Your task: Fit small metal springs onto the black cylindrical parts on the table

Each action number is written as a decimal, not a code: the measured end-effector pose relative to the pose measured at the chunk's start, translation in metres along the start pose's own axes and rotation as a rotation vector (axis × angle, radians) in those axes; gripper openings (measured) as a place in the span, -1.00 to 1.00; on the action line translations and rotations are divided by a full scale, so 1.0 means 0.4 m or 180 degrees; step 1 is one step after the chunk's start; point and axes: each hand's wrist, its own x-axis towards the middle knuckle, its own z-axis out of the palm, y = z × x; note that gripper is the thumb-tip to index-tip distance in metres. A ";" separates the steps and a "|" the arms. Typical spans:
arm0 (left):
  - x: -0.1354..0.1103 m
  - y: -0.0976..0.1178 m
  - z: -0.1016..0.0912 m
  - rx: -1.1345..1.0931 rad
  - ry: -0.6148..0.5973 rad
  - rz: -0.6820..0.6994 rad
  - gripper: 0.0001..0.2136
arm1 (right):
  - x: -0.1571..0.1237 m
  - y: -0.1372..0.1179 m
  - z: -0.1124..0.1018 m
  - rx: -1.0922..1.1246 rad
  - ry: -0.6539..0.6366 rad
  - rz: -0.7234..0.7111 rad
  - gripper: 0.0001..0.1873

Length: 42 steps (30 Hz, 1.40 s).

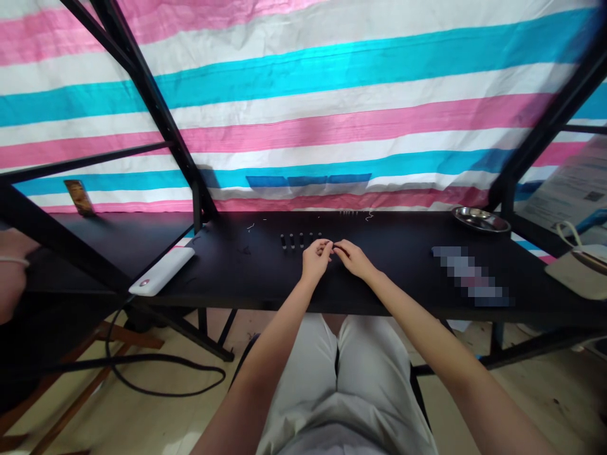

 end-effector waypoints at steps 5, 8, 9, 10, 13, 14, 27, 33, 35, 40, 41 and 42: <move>-0.004 0.004 -0.004 0.0234 0.0040 0.0035 -0.74 | 0.012 0.008 0.007 -0.0587 -0.0091 -0.0091 -0.76; -0.001 0.012 -0.012 0.0186 0.0489 0.0025 -0.71 | 0.034 0.022 0.023 -0.0359 0.0038 0.0381 -0.79; 0.002 0.014 -0.016 0.0131 0.0663 0.0009 -0.68 | 0.044 0.026 0.029 -0.0249 0.0001 0.0564 -0.80; 0.004 0.015 -0.019 0.0061 0.0811 -0.0017 -0.67 | 0.054 0.031 0.034 -0.0156 -0.0081 0.0724 -0.81; 0.012 0.011 -0.025 -0.0155 0.0996 -0.0121 -0.65 | 0.087 0.042 0.048 -0.0175 -0.0362 0.0977 -0.85; 0.013 0.009 -0.025 -0.0196 0.0991 -0.0151 -0.65 | 0.097 0.045 0.052 -0.0273 -0.0418 0.1014 -0.86; 0.009 0.007 -0.024 -0.0119 0.0843 -0.0209 -0.69 | 0.125 0.050 0.080 -0.0840 -0.0308 0.1147 -0.86; 0.002 0.013 -0.021 0.0089 0.0688 -0.0147 -0.69 | 0.108 0.073 0.059 -0.0838 -0.0357 0.0972 -0.77; -0.001 0.016 -0.019 0.0156 0.0635 -0.0106 -0.68 | 0.100 0.084 0.046 -0.0841 -0.0386 0.0913 -0.74; 0.002 0.010 -0.020 0.0189 0.0724 -0.0074 -0.68 | 0.092 0.092 0.018 -0.0800 -0.0563 0.0487 -0.66; 0.004 0.007 -0.022 0.0158 0.0809 -0.0088 -0.68 | 0.093 0.087 0.014 -0.0797 -0.0605 0.0392 -0.65; 0.007 0.005 -0.024 0.0104 0.0917 -0.0115 -0.68 | 0.097 0.080 0.010 -0.0807 -0.0647 0.0301 -0.64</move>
